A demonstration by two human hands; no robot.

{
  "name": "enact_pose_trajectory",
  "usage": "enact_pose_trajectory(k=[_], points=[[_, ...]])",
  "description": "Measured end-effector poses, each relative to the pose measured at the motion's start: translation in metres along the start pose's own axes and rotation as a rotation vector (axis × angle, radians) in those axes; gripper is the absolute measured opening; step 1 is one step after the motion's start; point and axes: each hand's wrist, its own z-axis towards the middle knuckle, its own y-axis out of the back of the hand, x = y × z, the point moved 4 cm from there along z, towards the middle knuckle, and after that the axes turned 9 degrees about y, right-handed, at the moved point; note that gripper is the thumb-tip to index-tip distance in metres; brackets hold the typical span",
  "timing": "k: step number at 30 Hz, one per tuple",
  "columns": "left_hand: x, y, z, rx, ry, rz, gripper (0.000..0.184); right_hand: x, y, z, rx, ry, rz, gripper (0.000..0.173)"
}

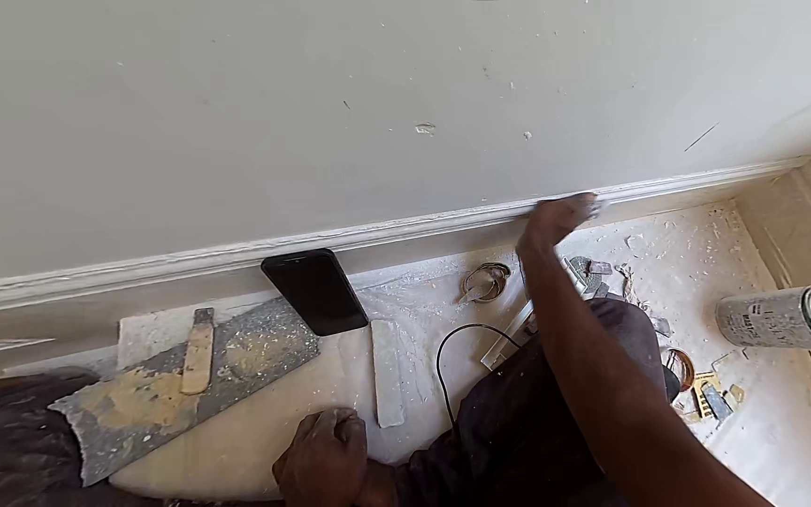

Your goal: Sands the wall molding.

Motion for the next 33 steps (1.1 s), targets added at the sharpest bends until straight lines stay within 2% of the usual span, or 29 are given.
enact_pose_trajectory(k=[3,5,8,11,13,15,18,21,23,24,28,30,32,33], points=[[0.003,0.003,-0.001,0.006,-0.014,-0.032,0.035,0.012,-0.011,-0.053,0.108,-0.05,0.072,0.06],[0.008,0.006,-0.005,-0.003,-0.021,-0.054,0.036,0.013,-0.013,-0.058,0.135,-0.114,0.056,0.061],[0.009,0.008,-0.007,-0.017,-0.024,-0.079,0.036,0.006,-0.003,-0.022,0.148,-0.042,-0.076,0.058],[0.007,0.004,-0.004,-0.018,-0.027,-0.072,0.037,-0.006,0.01,0.043,0.047,-0.103,-0.017,0.057],[0.005,0.001,-0.001,-0.028,-0.033,-0.062,0.037,-0.009,0.012,0.064,-0.033,-0.114,0.087,0.059],[0.003,-0.001,0.001,-0.023,-0.019,-0.044,0.035,-0.009,0.011,0.05,-0.012,-0.025,0.092,0.061],[0.003,0.0,0.0,0.012,-0.009,-0.044,0.033,0.002,0.003,-0.012,0.087,0.135,0.042,0.058],[0.008,0.003,-0.003,0.023,-0.04,-0.079,0.032,0.003,-0.008,-0.043,0.138,0.019,0.159,0.061],[0.013,0.007,-0.005,0.031,-0.047,-0.098,0.031,-0.001,-0.002,-0.029,0.177,0.004,0.106,0.062],[0.013,0.008,-0.005,0.026,-0.049,-0.102,0.032,-0.004,0.003,-0.014,0.141,0.005,0.073,0.059],[0.006,0.004,-0.001,0.028,-0.022,-0.056,0.034,-0.015,0.018,0.058,-0.012,-0.17,0.275,0.059],[0.004,0.002,0.001,0.032,-0.001,-0.031,0.034,-0.016,0.016,0.048,0.029,-0.072,0.226,0.06],[0.003,0.001,0.003,0.051,0.01,-0.022,0.033,-0.01,0.009,0.009,0.116,0.111,0.095,0.059],[0.004,0.001,0.002,0.059,0.01,-0.021,0.033,-0.007,0.004,-0.014,0.127,0.138,0.072,0.058]])
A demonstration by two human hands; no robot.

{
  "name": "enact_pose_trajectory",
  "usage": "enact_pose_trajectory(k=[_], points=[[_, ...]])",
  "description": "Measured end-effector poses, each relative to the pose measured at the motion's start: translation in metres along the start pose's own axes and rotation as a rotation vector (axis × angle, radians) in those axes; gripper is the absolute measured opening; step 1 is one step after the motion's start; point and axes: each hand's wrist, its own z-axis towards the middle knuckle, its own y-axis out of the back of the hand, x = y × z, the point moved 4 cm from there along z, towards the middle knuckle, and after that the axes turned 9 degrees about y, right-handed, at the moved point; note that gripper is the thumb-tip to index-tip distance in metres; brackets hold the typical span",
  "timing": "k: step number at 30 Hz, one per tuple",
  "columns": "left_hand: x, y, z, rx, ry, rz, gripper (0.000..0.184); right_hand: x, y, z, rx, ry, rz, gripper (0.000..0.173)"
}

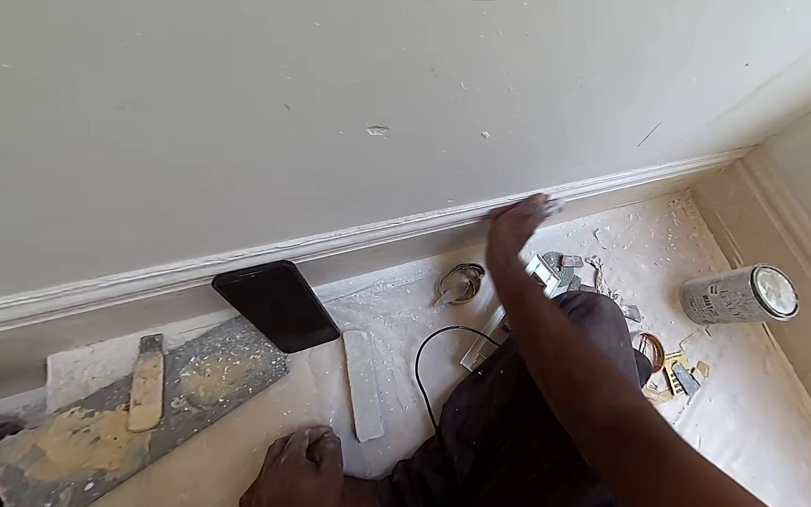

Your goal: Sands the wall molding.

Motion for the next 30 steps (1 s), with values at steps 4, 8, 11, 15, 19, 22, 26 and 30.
enact_pose_trajectory(k=[4,8,11,15,19,22,26,30], points=[[0.008,0.005,-0.005,-0.024,-0.035,-0.034,0.033,0.008,-0.016,-0.028,0.066,-0.13,0.078,0.063],[0.004,0.006,-0.007,-0.066,-0.021,-0.042,0.035,-0.01,0.008,0.033,-0.038,-0.177,-0.043,0.06],[-0.002,0.0,-0.001,-0.066,-0.012,-0.004,0.036,-0.014,0.013,0.042,-0.074,-0.177,0.025,0.06],[-0.003,0.0,-0.002,-0.043,0.006,-0.001,0.034,0.014,-0.016,-0.037,0.108,-0.061,-0.067,0.06],[0.005,0.006,-0.008,-0.061,-0.017,-0.041,0.033,0.023,-0.025,-0.057,0.201,-0.193,0.021,0.066],[0.005,0.006,-0.008,-0.047,-0.017,-0.049,0.034,0.015,-0.005,-0.016,0.072,-0.151,-0.011,0.06],[-0.001,0.002,-0.002,-0.058,-0.013,-0.014,0.036,-0.002,0.008,0.027,-0.054,-0.261,0.256,0.062],[-0.003,0.0,0.0,-0.043,-0.01,-0.004,0.033,0.021,-0.015,-0.045,0.067,-0.121,0.112,0.057]])
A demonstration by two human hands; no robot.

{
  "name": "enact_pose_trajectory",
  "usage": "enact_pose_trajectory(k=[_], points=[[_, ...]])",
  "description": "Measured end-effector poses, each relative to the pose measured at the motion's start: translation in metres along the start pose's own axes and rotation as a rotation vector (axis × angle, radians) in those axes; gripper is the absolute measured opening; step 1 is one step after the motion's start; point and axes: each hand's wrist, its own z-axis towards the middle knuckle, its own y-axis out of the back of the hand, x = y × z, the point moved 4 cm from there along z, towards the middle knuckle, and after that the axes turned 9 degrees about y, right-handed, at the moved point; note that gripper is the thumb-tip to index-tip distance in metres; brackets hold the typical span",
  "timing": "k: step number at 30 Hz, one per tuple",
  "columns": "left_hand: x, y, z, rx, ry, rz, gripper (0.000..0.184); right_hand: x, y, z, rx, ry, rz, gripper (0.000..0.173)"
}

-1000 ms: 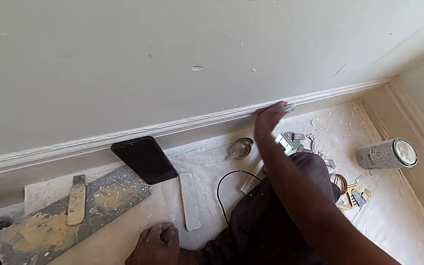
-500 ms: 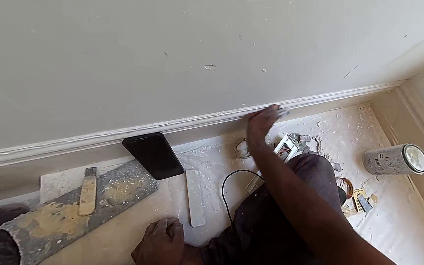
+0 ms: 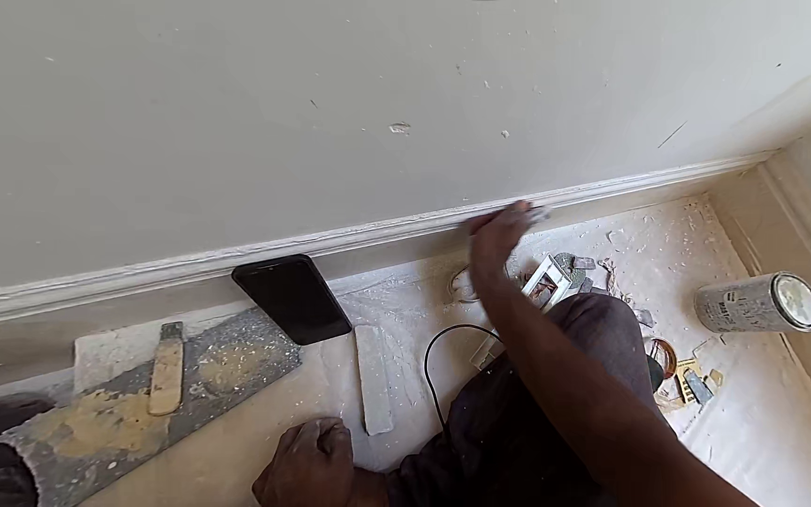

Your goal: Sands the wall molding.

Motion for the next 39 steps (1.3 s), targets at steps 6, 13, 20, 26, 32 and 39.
enact_pose_trajectory(k=[6,13,20,26,32,39], points=[[0.008,0.008,-0.007,-0.005,-0.008,-0.059,0.032,0.004,0.011,0.015,0.067,-0.016,-0.174,0.059],[0.001,0.001,0.0,-0.008,0.008,-0.032,0.033,-0.013,0.039,0.051,-0.101,-0.463,-0.179,0.09],[0.007,0.005,-0.006,-0.019,0.001,-0.048,0.033,0.0,0.023,0.013,0.076,-0.183,-0.059,0.063],[0.002,0.001,-0.002,-0.01,0.008,-0.03,0.035,-0.003,0.042,0.056,-0.106,-0.269,-0.004,0.066],[0.005,0.003,-0.005,0.0,-0.002,-0.037,0.033,0.005,0.008,-0.017,0.211,-0.221,0.038,0.062],[0.005,0.004,-0.004,-0.015,0.011,-0.028,0.034,-0.01,0.052,0.069,-0.039,-0.279,-0.04,0.063]])
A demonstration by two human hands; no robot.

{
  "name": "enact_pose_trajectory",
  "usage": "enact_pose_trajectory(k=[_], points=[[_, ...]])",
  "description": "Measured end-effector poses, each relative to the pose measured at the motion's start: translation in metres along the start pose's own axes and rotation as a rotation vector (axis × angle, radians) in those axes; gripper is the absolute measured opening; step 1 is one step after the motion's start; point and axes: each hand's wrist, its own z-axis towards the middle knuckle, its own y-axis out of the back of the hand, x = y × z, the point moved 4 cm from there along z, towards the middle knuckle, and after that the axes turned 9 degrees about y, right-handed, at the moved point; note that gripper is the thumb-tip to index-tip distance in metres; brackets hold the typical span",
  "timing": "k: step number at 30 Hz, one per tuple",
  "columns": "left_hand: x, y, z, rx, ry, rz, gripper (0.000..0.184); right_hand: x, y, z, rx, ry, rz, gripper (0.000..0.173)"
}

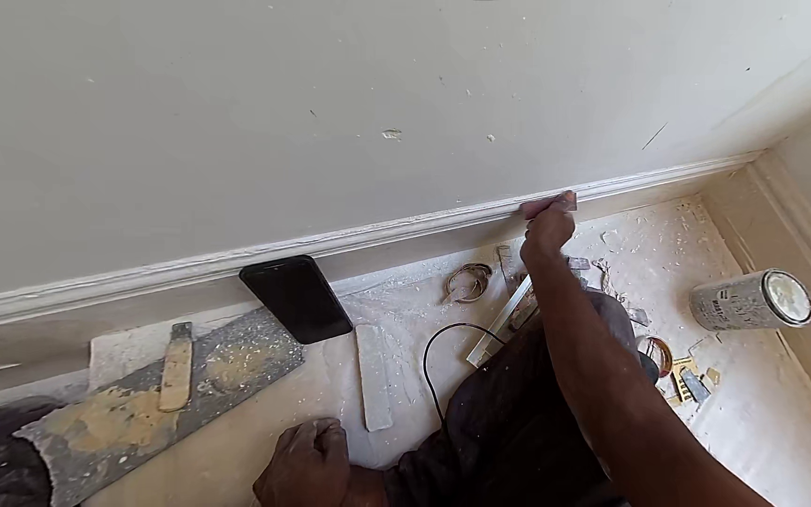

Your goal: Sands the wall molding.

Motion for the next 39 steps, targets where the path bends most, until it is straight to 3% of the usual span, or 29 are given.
enact_pose_trajectory(k=[2,5,8,11,16,20,24,27,30,32,35,39], points=[[-0.005,-0.003,0.002,-0.001,0.014,0.019,0.033,0.0,-0.003,-0.004,-0.006,-0.007,-0.019,0.064],[-0.005,-0.004,0.003,0.007,0.028,0.024,0.032,-0.001,-0.023,-0.06,0.177,0.053,-0.061,0.068],[0.001,-0.001,0.0,-0.003,0.005,-0.004,0.033,-0.011,-0.047,-0.102,0.316,0.048,0.059,0.062],[0.005,0.004,-0.004,-0.01,-0.007,-0.024,0.034,-0.008,-0.034,-0.08,0.28,0.06,0.026,0.062],[-0.002,-0.002,0.001,-0.02,0.01,-0.005,0.033,-0.001,0.002,0.007,-0.03,-0.071,0.104,0.061],[-0.006,-0.004,0.003,0.003,0.008,0.024,0.034,-0.004,-0.016,-0.042,0.068,0.118,-0.044,0.063],[0.001,0.002,-0.002,0.002,-0.009,-0.009,0.032,-0.015,-0.042,-0.088,0.234,0.047,0.155,0.053],[0.005,0.005,-0.004,0.01,-0.024,-0.014,0.032,-0.007,-0.023,-0.06,0.189,0.003,0.092,0.057],[0.002,0.002,-0.002,0.014,-0.006,-0.001,0.032,-0.003,-0.001,-0.003,0.024,-0.075,0.123,0.059],[-0.004,0.0,0.001,0.016,0.014,0.014,0.032,-0.002,0.0,0.005,-0.031,-0.029,0.08,0.059],[-0.007,-0.002,0.004,0.017,0.026,0.044,0.031,-0.002,-0.016,-0.049,0.13,0.101,-0.075,0.063],[0.002,0.003,-0.001,0.01,-0.005,0.018,0.032,-0.011,-0.041,-0.095,0.272,0.059,0.084,0.051]])
